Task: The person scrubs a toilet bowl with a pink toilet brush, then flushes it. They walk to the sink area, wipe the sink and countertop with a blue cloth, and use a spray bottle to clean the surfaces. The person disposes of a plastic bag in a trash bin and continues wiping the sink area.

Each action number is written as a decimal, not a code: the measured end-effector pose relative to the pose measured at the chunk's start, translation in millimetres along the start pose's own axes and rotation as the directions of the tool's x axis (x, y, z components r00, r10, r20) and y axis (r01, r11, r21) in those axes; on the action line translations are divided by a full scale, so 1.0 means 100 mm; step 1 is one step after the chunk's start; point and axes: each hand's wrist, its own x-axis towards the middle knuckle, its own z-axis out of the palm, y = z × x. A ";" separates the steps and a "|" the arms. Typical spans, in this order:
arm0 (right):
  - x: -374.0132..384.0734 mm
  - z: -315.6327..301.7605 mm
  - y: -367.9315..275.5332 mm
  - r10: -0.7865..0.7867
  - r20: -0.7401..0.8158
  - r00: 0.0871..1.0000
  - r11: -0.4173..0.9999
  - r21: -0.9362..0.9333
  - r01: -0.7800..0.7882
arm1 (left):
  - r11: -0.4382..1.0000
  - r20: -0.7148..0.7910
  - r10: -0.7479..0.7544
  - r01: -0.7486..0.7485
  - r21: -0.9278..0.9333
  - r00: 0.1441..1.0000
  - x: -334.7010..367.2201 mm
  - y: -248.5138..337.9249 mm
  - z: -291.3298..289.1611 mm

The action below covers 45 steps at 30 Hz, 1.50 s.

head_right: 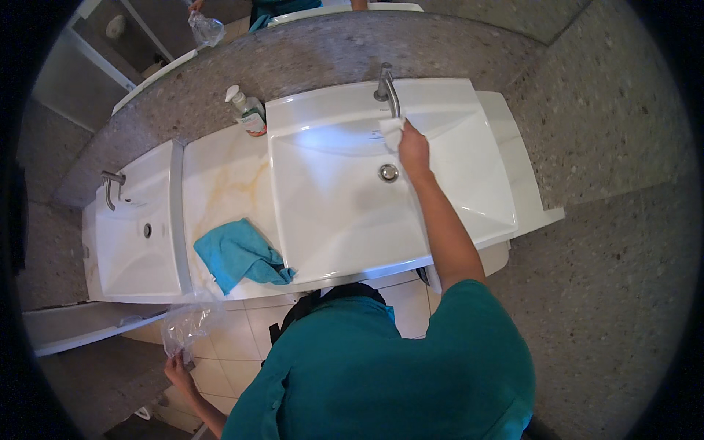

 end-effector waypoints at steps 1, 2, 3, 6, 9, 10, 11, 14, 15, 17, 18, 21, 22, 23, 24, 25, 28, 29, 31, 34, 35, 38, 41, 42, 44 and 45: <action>0.05 -0.11 0.04 0.007 -0.044 0.999 1.000 0.003 -0.007 | 0.993 -0.030 0.016 -0.019 -0.119 0.999 -0.06 -0.02 0.02; 0.12 -0.19 0.05 0.083 -0.062 0.995 0.996 -0.019 -0.084 | 0.973 -0.100 0.029 -0.051 -0.226 0.995 -0.11 -0.03 0.04; 0.29 -0.29 0.01 -0.064 -0.177 0.982 0.997 0.020 0.069 | 0.933 -0.098 0.045 -0.077 -0.351 0.994 -0.13 -0.04 0.06; 0.95 -0.50 -0.27 -0.124 -0.240 0.963 0.978 0.135 0.159 | 0.986 -0.113 0.019 -0.037 -0.162 0.993 -0.07 0.00 0.09; 1.39 -0.30 -0.62 -0.264 -0.049 0.963 0.963 0.046 0.267 | 0.939 -0.054 0.177 -0.185 -0.289 0.983 0.13 0.06 0.05; 1.42 -0.20 -0.69 -0.275 0.104 0.956 0.959 -0.041 0.281 | 0.957 -0.044 0.137 -0.144 -0.252 0.990 0.17 0.06 0.03; 1.41 -0.12 -0.71 -0.293 0.253 0.922 0.937 -0.117 0.330 | 0.961 -0.041 0.110 -0.117 -0.251 0.993 0.20 0.04 0.00; 1.20 0.02 -0.64 -0.386 -0.003 0.923 0.920 -0.070 0.385 | 0.975 -0.052 0.065 -0.075 -0.209 0.996 0.16 -0.10 -0.07; 1.12 -0.01 -0.59 -0.370 0.023 0.929 0.922 -0.113 0.371 | 0.977 -0.067 0.063 -0.076 -0.201 0.996 0.10 -0.18 -0.07; 1.05 -0.15 -0.57 -0.344 0.168 0.924 0.909 -0.189 0.372 | 0.990 -0.073 0.004 -0.014 -0.141 0.997 -0.02 -0.33 -0.07; 1.06 -0.24 -0.59 -0.327 0.215 0.920 0.899 -0.230 0.373 | 0.989 -0.071 -0.053 0.042 -0.142 0.996 -0.07 -0.38 -0.07; 1.25 -0.49 -0.84 -0.329 0.234 0.915 0.871 -0.300 0.390 | 0.975 -0.062 -0.077 0.062 -0.211 0.995 -0.19 -0.47 -0.06; 1.31 -0.53 -0.94 -0.280 0.218 0.935 0.885 -0.319 0.339 | 0.982 -0.078 -0.051 0.035 -0.188 0.996 -0.20 -0.46 -0.07; 1.35 -0.52 -1.02 -0.399 0.175 0.900 0.861 -0.267 0.433 | 0.986 -0.094 -0.024 0.008 -0.165 0.995 -0.20 -0.43 -0.07; 1.37 -0.48 -1.08 -0.436 0.367 0.822 0.711 -0.420 0.564 | 0.981 -0.089 0.045 -0.061 -0.183 0.995 -0.19 -0.40 -0.08; 1.38 -0.42 -1.12 -0.441 0.497 0.747 0.521 -0.536 0.664 | 0.992 -0.075 -0.020 0.010 -0.123 0.997 -0.16 -0.36 -0.09; 1.27 -0.12 -1.05 -0.522 0.638 0.567 0.084 -0.623 0.778 | 0.988 -0.031 -0.043 0.038 -0.149 0.999 -0.06 -0.24 -0.13; 1.23 -0.01 -1.00 -0.499 0.696 0.516 -0.026 -0.607 0.794 | 0.979 -0.053 -0.018 0.007 -0.202 0.998 -0.03 -0.23 -0.14; 1.14 0.20 -0.90 -0.389 0.747 0.539 0.063 -0.562 0.825 | 0.980 -0.059 -0.007 -0.005 -0.200 0.998 -0.02 -0.26 -0.17; 1.05 0.38 -0.89 -0.288 0.800 0.527 0.195 -0.490 0.850 | 0.992 -0.028 -0.031 0.027 -0.127 0.999 -0.07 -0.46 -0.22; 1.04 0.38 -0.92 -0.236 0.816 0.527 0.227 -0.481 0.847 | 0.986 -0.026 -0.040 0.035 -0.163 0.999 -0.12 -0.57 -0.23; 1.15 0.18 -1.01 -0.365 0.715 0.596 0.548 -0.353 0.759 | 0.998 -0.023 -0.052 0.051 -0.025 0.998 -0.32 -0.92 -0.23; 1.40 -0.18 -0.92 -0.540 0.124 0.832 0.825 -0.115 0.553 | 0.993 -0.139 -0.089 0.076 -0.093 0.986 -0.52 -1.16 -0.10; 1.49 -0.29 -0.82 -0.477 -0.154 0.865 0.879 -0.062 0.473 | 0.983 -0.190 -0.112 0.081 -0.165 0.975 -0.55 -1.18 -0.06; 1.57 -0.33 -0.61 -0.105 -0.107 0.989 0.989 0.090 0.115 | 0.974 -0.229 -0.075 0.022 -0.225 0.970 -0.55 -1.15 0.00; 1.58 -0.32 -0.47 0.094 -0.113 0.989 0.983 0.167 -0.074 | 0.967 -0.251 -0.058 -0.008 -0.255 0.966 -0.53 -1.10 0.01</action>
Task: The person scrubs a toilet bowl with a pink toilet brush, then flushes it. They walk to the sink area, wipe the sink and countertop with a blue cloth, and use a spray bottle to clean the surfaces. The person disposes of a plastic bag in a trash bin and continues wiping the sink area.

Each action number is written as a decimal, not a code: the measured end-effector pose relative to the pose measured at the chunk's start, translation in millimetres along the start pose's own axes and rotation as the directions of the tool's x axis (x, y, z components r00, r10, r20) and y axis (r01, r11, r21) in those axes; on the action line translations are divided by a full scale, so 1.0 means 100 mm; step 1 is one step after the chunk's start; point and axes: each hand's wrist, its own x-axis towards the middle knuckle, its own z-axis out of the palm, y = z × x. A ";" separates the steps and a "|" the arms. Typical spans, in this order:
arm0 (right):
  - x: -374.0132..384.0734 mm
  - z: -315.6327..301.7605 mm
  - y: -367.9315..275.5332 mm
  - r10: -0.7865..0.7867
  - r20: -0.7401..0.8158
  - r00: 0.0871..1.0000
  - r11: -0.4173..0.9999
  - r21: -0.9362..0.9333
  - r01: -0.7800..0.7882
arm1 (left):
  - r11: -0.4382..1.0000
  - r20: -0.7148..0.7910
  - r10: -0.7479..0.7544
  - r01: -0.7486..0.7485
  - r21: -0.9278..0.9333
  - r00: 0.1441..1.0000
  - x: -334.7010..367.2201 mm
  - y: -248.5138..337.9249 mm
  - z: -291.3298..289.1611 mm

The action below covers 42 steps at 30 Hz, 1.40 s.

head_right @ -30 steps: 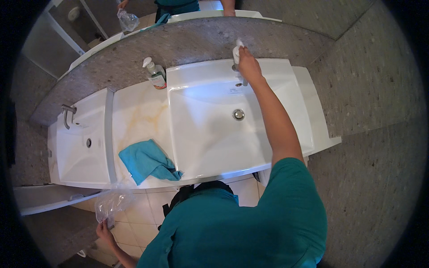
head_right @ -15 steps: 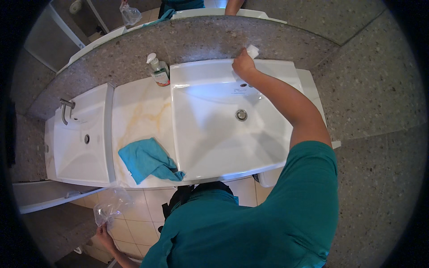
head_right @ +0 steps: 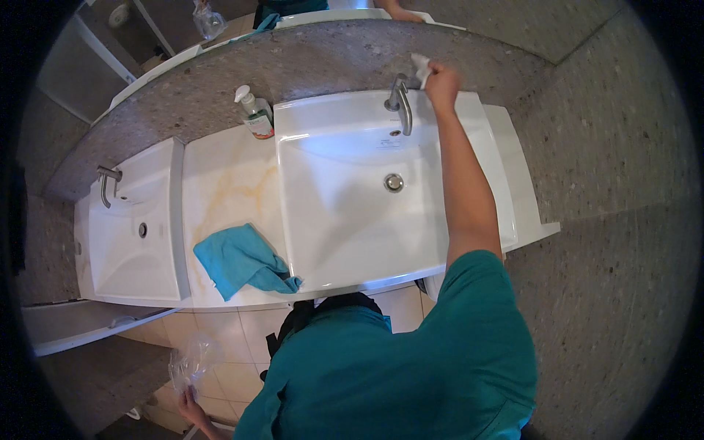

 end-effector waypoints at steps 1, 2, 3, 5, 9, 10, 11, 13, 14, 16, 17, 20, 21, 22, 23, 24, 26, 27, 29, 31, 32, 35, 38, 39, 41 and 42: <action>-0.08 0.09 0.14 0.064 0.107 0.992 0.987 0.140 -0.078 | 0.999 0.066 -0.032 0.030 0.036 0.997 0.05 0.07 0.02; -0.21 0.24 0.26 0.142 0.199 0.970 0.945 0.264 -0.193 | 0.996 0.127 -0.065 0.056 0.071 0.990 0.11 0.15 0.03; -0.28 0.33 0.38 0.251 0.344 0.905 0.867 0.336 -0.368 | 0.998 0.171 -0.045 0.036 0.057 0.984 0.18 0.24 0.02; -0.33 0.39 0.63 0.230 0.376 0.897 0.741 0.530 -0.413 | 0.997 0.163 -0.037 0.027 0.067 0.986 0.24 0.42 0.04; -0.26 0.48 0.87 0.173 0.172 0.970 0.871 0.434 -0.232 | 0.999 0.171 0.012 -0.020 0.043 0.985 0.29 0.73 0.03; -0.21 0.48 0.89 0.049 0.272 0.961 0.943 0.304 -0.134 | 0.994 0.171 0.029 -0.046 0.098 0.985 0.29 0.79 0.02; -0.17 0.49 0.89 -0.076 0.320 0.944 0.981 0.195 0.013 | 0.988 0.185 0.036 -0.063 0.141 0.982 0.31 0.85 0.00; -0.14 0.51 0.88 -0.218 0.430 0.876 0.975 0.064 0.211 | 0.973 0.203 0.025 -0.071 0.220 0.979 0.33 0.93 -0.06; -0.15 0.51 0.88 -0.240 0.481 0.843 0.966 0.038 0.254 | 0.965 0.209 0.007 -0.062 0.256 0.978 0.34 0.95 -0.09; -0.21 0.50 0.88 -0.298 0.538 0.789 0.938 0.009 0.348 | 0.958 0.200 0.006 -0.063 0.279 0.980 0.32 0.94 -0.13; -0.24 0.48 0.89 -0.316 0.566 0.761 0.926 0.008 0.378 | 0.963 0.185 0.024 -0.072 0.261 0.982 0.30 0.92 -0.14; -0.27 0.32 0.93 -0.441 0.595 0.672 0.854 0.048 0.517 | 0.987 0.108 0.037 -0.054 0.153 0.993 0.18 0.77 -0.11; -0.24 0.26 0.95 -0.492 0.607 0.625 0.818 0.077 0.570 | 0.997 0.112 0.021 -0.029 0.069 0.993 0.14 0.72 -0.08; -0.21 0.20 0.97 -0.538 0.616 0.575 0.780 0.106 0.617 | 0.990 0.102 0.050 -0.063 0.129 0.993 0.12 0.67 -0.06; -0.17 0.17 0.98 -0.490 0.533 0.690 0.837 0.069 0.542 | 0.985 0.127 0.062 -0.081 0.150 0.990 0.10 0.63 -0.05; -0.14 0.15 1.00 -0.429 0.439 0.789 0.887 0.042 0.459 | 0.985 0.135 0.071 -0.091 0.144 0.988 0.08 0.60 -0.05; -0.17 0.17 1.04 -0.277 0.411 0.868 0.946 -0.039 0.321 | 0.974 0.153 0.006 -0.041 0.221 0.988 0.05 0.53 -0.10; -0.24 0.20 1.07 -0.280 0.464 0.840 0.920 -0.120 0.373 | 0.976 0.157 -0.032 -0.003 0.217 0.987 0.02 0.49 -0.15; -0.51 0.29 1.10 -0.370 0.549 0.750 0.812 -0.201 0.548 | 0.962 0.098 -0.047 0.018 0.271 0.994 -0.05 0.35 -0.27; -1.04 0.36 1.11 -0.585 0.304 0.752 0.786 -0.019 0.618 | 0.951 0.008 -0.142 0.134 0.279 0.990 -0.29 0.11 -0.40; -1.27 0.33 1.07 -0.311 0.435 0.845 0.942 0.025 0.334 | 0.949 -0.045 -0.187 0.192 0.249 0.981 -0.41 -0.04 -0.46; -1.98 0.26 0.73 -0.349 0.596 0.723 0.898 -0.008 0.440 | 0.924 -0.196 -0.349 0.371 0.092 0.916 -0.87 -0.57 -0.40; -2.36 0.46 -0.19 -0.441 0.566 0.696 0.879 0.431 0.206 | 0.848 -0.228 -0.526 0.526 -0.065 0.819 -1.21 -0.98 -0.18; -2.40 0.59 -0.61 -0.471 0.565 0.678 0.864 0.452 0.224 | 0.777 -0.201 -0.628 0.622 -0.098 0.752 -1.27 -1.08 -0.16; -2.53 0.93 -1.54 -0.604 0.509 0.613 0.763 0.591 0.261 | 0.815 -0.205 -0.572 0.578 -0.039 0.794 -1.33 -1.22 -0.08; -2.65 1.15 -2.01 -0.656 0.498 0.566 0.706 0.671 0.228 | 0.803 -0.196 -0.586 0.595 -0.014 0.786 -1.31 -1.29 -0.05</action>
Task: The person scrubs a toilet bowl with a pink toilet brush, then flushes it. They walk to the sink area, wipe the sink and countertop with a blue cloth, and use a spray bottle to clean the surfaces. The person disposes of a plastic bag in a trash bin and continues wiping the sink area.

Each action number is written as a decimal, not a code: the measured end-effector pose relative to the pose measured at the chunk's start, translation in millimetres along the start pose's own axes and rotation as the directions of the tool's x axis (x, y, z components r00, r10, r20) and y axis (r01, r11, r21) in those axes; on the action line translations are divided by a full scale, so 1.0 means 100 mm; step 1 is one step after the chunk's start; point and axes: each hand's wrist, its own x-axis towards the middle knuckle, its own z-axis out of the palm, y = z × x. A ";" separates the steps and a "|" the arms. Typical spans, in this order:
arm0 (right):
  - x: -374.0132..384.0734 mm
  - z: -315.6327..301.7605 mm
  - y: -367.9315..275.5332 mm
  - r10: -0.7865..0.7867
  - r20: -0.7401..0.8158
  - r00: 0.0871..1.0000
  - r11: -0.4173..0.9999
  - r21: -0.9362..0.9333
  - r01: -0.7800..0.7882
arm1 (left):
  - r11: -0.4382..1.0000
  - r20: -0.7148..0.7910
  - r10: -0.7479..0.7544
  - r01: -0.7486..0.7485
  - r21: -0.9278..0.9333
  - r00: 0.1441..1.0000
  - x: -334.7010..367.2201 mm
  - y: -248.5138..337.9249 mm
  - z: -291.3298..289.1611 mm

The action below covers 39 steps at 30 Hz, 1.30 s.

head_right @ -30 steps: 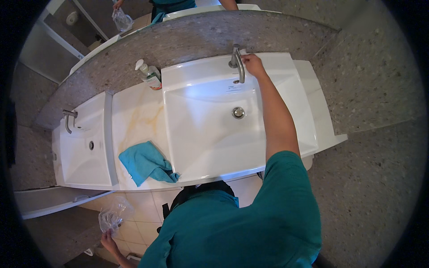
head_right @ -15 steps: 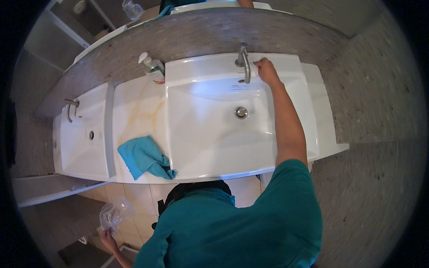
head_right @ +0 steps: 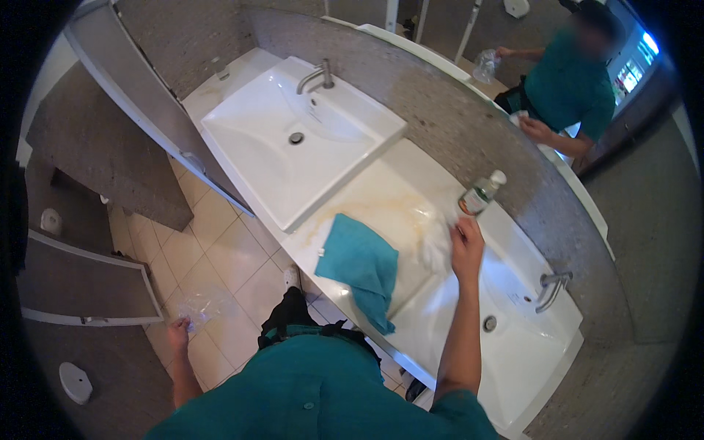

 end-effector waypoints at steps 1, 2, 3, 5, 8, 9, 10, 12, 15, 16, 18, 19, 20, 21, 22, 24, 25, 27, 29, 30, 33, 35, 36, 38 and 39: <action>0.38 0.38 -0.23 -0.151 0.052 0.987 0.985 -0.070 0.155 | 0.999 0.012 -0.013 0.013 0.030 1.000 0.09 -0.01 0.01; 0.70 0.85 -0.41 -0.140 0.099 0.985 0.986 0.106 0.130 | 0.998 0.047 -0.036 0.034 0.050 0.998 0.18 -0.04 0.06; 1.01 1.33 -0.58 -0.210 0.116 0.971 0.972 0.133 0.195 | 0.997 0.076 -0.053 0.048 0.064 0.996 0.27 -0.06 0.11; 1.62 2.25 -0.82 -0.197 0.126 0.972 0.979 0.070 0.190 | 0.996 0.134 -0.028 0.016 0.092 0.991 0.59 -0.11 0.20; 2.59 3.47 -0.88 0.142 0.048 0.989 0.983 0.113 -0.147 | 0.999 0.194 -0.019 0.023 -0.023 0.981 1.00 -0.20 0.30; 2.89 3.77 -0.83 0.134 0.015 0.991 0.978 0.162 -0.134 | 1.000 0.233 -0.015 0.012 0.015 0.972 1.16 -0.23 0.28; 3.13 4.04 -0.76 0.184 -0.045 0.982 0.964 0.201 -0.172 | 1.000 0.238 -0.021 0.023 -0.007 0.971 1.28 -0.26 0.23; 3.46 4.47 -0.61 0.157 -0.112 0.981 0.970 0.203 -0.132 | 0.991 0.253 -0.108 0.124 -0.045 0.961 1.56 -0.31 0.19; 3.59 4.82 -0.47 0.073 -0.124 0.990 0.993 -0.088 -0.084 | 0.990 0.273 -0.130 0.140 -0.017 0.953 1.99 -0.41 0.03; 3.53 4.91 -0.47 0.013 -0.112 0.994 0.974 -0.224 -0.038 | 0.991 0.286 -0.131 0.135 0.007 0.949 2.14 -0.44 -0.02; 3.28 5.04 -0.54 -0.130 0.035 0.991 0.906 -0.401 0.133 | 0.986 0.309 -0.153 0.166 -0.016 0.939 2.42 -0.48 -0.06; 3.14 5.09 -0.60 -0.286 0.093 0.954 0.840 -0.454 0.296 | 0.977 0.320 -0.174 0.203 -0.061 0.931 2.57 -0.49 -0.04; 2.99 5.12 -0.68 -0.223 0.216 0.951 0.821 -0.485 0.303 | 0.957 0.339 -0.221 0.270 -0.105 0.915 2.68 -0.49 0.00; 2.87 5.13 -0.75 -0.234 0.319 0.918 0.788 -0.491 0.372 | 0.960 0.330 -0.202 0.253 -0.118 0.922 2.76 -0.48 0.07; 2.81 5.13 -0.83 -0.153 0.444 0.883 0.760 -0.519 0.392 | 0.958 0.331 -0.206 0.259 -0.123 0.921 2.85 -0.46 0.13; 2.89 5.05 -0.97 -0.302 0.360 0.883 0.760 -0.468 0.451 | 0.967 0.352 -0.168 0.223 -0.122 0.921 3.02 -0.39 0.26; 2.95 4.99 -1.02 -0.271 0.355 0.895 0.768 -0.481 0.423 | 0.975 0.371 -0.136 0.191 -0.116 0.919 3.08 -0.35 0.31; 3.44 4.81 -1.06 -0.312 0.020 0.950 0.802 -0.529 0.275 | 0.981 0.415 -0.091 0.154 -0.121 0.905 3.18 -0.26 0.38; 3.83 4.64 -1.04 -0.368 -0.017 0.930 0.771 -0.564 0.295 | 0.977 0.484 -0.055 0.147 -0.153 0.873 3.30 -0.18 0.41; 3.95 4.60 -1.00 -0.426 -0.032 0.904 0.781 -0.516 0.350 | 0.988 0.464 -0.049 0.112 -0.107 0.884 3.36 -0.15 0.42; 4.09 4.45 -0.78 -0.385 0.236 0.892 0.718 -0.531 0.451 | 0.992 0.458 -0.055 0.101 -0.076 0.887 3.48 -0.07 0.43; 4.02 4.44 -0.60 -0.343 -0.013 0.939 0.734 -0.628 0.259 | 0.970 0.420 -0.077 0.165 -0.178 0.904 3.49 -0.07 0.45; 3.96 4.46 -0.51 -0.270 -0.114 0.956 0.755 -0.642 0.137 | 0.975 0.426 -0.107 0.178 -0.131 0.899 3.48 -0.09 0.45; 3.85 4.59 -0.32 0.019 -0.262 0.965 0.885 -0.445 -0.138 | 0.966 0.470 -0.164 0.237 -0.099 0.867 3.45 -0.13 0.43; 3.79 4.70 -0.23 0.074 -0.170 0.983 0.956 -0.267 -0.118 | 0.985 0.451 -0.120 0.164 -0.058 0.884 3.45 -0.16 0.40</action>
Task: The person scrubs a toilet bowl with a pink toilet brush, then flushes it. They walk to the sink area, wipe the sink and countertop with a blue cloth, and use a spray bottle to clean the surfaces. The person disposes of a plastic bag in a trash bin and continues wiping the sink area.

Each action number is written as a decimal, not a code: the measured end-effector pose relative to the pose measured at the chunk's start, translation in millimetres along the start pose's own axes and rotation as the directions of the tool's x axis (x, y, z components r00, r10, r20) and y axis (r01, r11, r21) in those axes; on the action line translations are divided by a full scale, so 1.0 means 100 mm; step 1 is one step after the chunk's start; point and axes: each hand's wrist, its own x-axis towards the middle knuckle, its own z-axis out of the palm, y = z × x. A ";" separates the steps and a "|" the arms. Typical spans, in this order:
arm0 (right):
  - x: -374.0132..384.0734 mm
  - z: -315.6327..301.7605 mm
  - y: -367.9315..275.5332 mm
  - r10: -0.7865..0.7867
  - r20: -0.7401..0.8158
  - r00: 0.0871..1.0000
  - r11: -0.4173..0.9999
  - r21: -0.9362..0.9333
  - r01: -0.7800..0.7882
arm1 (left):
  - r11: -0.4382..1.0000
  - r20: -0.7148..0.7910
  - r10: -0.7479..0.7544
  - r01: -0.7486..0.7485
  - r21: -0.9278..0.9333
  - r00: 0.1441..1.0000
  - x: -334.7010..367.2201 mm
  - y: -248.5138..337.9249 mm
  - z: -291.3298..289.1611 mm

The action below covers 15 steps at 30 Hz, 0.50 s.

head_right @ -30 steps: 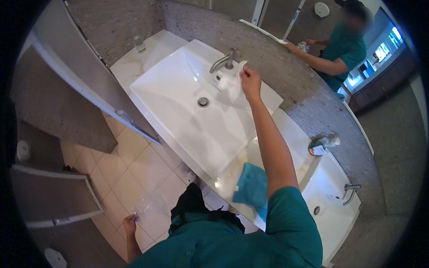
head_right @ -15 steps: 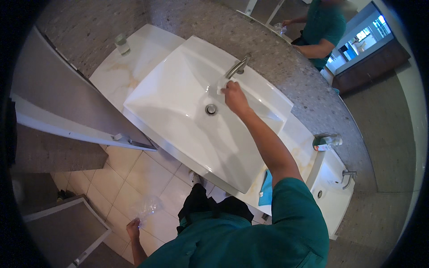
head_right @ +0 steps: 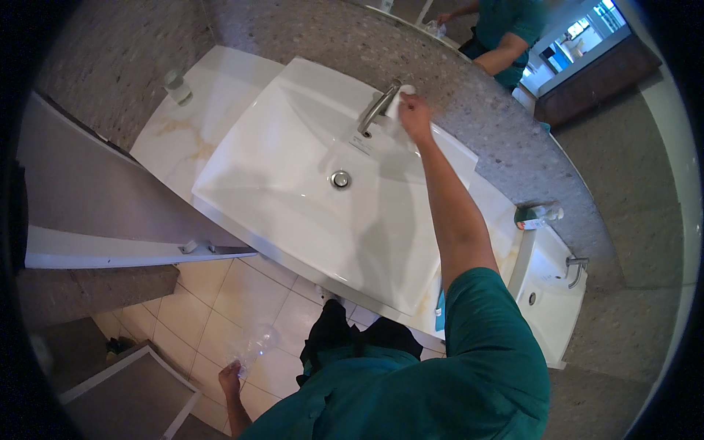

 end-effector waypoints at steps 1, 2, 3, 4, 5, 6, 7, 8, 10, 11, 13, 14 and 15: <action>-0.08 0.11 0.05 0.046 0.031 0.998 0.982 0.182 -0.051 | 0.998 0.022 0.010 -0.011 0.059 1.000 -0.01 -0.03 -0.03; -0.14 0.23 0.10 0.084 0.121 0.989 0.939 0.321 -0.119 | 0.994 0.029 0.007 -0.010 0.109 1.000 -0.03 -0.07 -0.06; -0.19 0.30 0.13 -0.012 0.024 1.000 0.982 0.188 0.008 | 0.993 0.038 -0.010 0.005 0.122 0.999 -0.02 -0.10 -0.10; -0.24 0.35 0.16 -0.110 -0.002 0.994 0.994 0.012 0.110 | 0.998 0.041 0.009 -0.011 0.068 0.999 -0.02 -0.12 -0.12; -0.27 0.37 0.17 -0.164 0.015 0.986 0.967 -0.198 0.163 | 1.000 0.025 0.023 -0.023 0.011 0.999 0.00 -0.14 -0.14; -0.30 0.37 0.17 -0.253 0.057 0.966 0.932 -0.253 0.259 | 0.998 0.030 0.015 -0.013 -0.062 0.999 0.01 -0.15 -0.16; -0.31 0.36 0.16 -0.289 0.129 0.949 0.889 -0.333 0.316 | 0.999 0.009 0.022 -0.021 -0.037 1.000 0.04 -0.15 -0.16; -0.33 0.31 0.14 -0.288 0.170 0.942 0.837 -0.432 0.334 | 1.000 0.014 0.006 -0.006 -0.025 1.000 0.07 -0.14 -0.16; -0.32 0.24 0.11 -0.249 0.272 0.929 0.851 -0.398 0.344 | 1.000 0.036 0.001 -0.001 0.003 0.999 0.14 -0.10 -0.14; -0.32 0.21 0.10 -0.263 0.287 0.921 0.840 -0.402 0.365 | 1.000 0.049 0.012 -0.013 0.020 0.999 0.17 -0.07 -0.14; -0.31 0.13 0.12 -0.269 0.340 0.901 0.786 -0.463 0.409 | 0.998 0.071 0.049 -0.052 0.040 0.996 0.23 0.01 -0.14; -0.31 0.08 0.16 -0.262 0.368 0.892 0.739 -0.519 0.431 | 0.996 0.079 0.074 -0.078 0.049 0.994 0.25 0.04 -0.15; -0.33 0.00 0.23 -0.277 0.407 0.870 0.685 -0.551 0.476 | 0.993 0.086 0.097 -0.102 0.054 0.992 0.26 0.07 -0.16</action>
